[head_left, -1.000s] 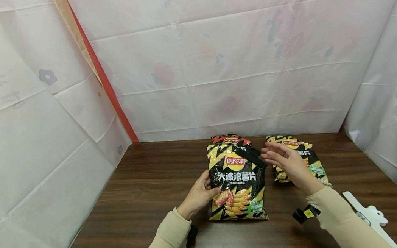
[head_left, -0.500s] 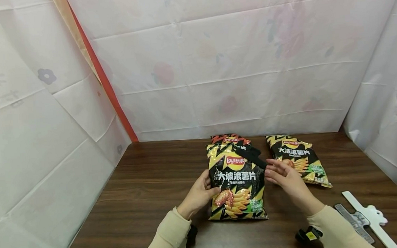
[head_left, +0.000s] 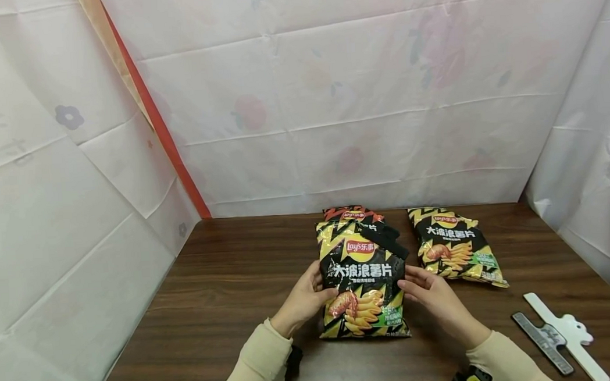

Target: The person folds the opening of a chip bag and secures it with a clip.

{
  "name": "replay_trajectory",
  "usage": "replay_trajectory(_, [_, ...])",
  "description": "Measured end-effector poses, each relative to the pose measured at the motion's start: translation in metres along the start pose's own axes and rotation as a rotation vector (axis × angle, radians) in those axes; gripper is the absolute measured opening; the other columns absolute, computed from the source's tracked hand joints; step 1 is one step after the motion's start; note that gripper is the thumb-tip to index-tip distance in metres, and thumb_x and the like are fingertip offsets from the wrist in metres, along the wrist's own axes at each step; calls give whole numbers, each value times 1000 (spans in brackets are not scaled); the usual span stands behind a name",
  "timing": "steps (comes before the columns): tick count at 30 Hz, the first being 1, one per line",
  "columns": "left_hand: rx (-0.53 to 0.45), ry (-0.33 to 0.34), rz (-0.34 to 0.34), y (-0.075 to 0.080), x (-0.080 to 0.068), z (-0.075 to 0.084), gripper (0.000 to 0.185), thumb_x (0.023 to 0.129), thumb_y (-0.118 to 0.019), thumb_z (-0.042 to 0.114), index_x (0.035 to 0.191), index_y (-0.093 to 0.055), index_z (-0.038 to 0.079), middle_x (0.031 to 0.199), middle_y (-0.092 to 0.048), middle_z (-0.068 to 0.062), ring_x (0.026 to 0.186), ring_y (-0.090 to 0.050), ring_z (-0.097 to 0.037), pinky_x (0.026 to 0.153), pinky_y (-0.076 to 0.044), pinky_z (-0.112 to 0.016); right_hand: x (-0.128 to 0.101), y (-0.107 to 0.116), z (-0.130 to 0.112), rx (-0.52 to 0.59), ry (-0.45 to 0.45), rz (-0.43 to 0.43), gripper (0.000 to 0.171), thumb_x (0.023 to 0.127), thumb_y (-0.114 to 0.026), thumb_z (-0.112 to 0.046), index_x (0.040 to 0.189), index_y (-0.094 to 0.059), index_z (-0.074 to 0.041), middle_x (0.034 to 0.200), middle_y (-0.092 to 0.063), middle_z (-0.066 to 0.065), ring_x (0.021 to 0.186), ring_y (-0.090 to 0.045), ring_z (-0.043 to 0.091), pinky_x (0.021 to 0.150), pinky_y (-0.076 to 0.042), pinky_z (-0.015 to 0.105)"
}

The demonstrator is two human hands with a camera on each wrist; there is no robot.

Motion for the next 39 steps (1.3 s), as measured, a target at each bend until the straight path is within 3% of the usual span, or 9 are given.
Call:
replay_trajectory(4, [10,3,0,0,0,-1,67,91,-58,-6,150,-28,2,143,-48,-27,120,-55,-31,87,-51,-31,1,-4,6,-14,-12,-1,63,99,-59,-19,148,-31,8,144,-44,33,125,-54,30,99,-51,41])
replay_trajectory(9, [5,8,0,1,0,-1,65,91,-58,-6,150,-30,3,140,-51,-26,115,-57,-27,84,-50,-29,3,-8,9,-12,-2,-1,58,98,-59,-18,145,-36,8,134,-54,28,107,-61,12,92,-53,35])
replay_trajectory(13, [16,9,2,1,1,-2,66,92,-59,-5,150,-30,4,143,-49,-26,121,-55,-31,87,-51,-32,5,-10,8,4,6,-9,58,98,-59,-17,145,-37,9,129,-58,25,98,-60,4,85,-53,25])
replay_trajectory(18, [14,23,0,4,1,-3,66,92,-60,-3,150,-30,5,144,-48,-25,123,-53,-32,91,-52,-34,6,-13,8,5,5,2,56,98,-60,-17,144,-40,8,121,-63,18,93,-61,4,81,-53,23])
replay_trajectory(27, [-22,51,33,10,-1,-3,58,90,-58,-9,143,-36,1,132,-56,-26,101,-61,-18,80,-53,-29,9,-21,7,52,36,-27,52,98,-60,-16,140,-44,8,120,-64,17,93,-62,4,80,-53,22])
replay_trajectory(35, [-12,55,53,16,-2,-4,58,90,-59,-8,143,-36,1,134,-55,-27,104,-62,-21,80,-53,-29,12,-26,4,53,42,-37,52,97,-62,-16,140,-45,8,116,-65,15,93,-62,6,80,-53,23])
replay_trajectory(39, [-28,57,69,21,-3,-4,59,91,-58,-8,144,-35,1,139,-51,-29,113,-61,-26,85,-54,-32,14,-29,2,55,58,-51,51,96,-63,-15,139,-46,9,113,-66,14,90,-62,6,79,-53,23])
Point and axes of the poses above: each hand's wrist, its own x-axis towards the middle knuckle, its own y-axis out of the back of the hand, z = x × y, the point moved 6 cm from there along x, towards the middle knuckle
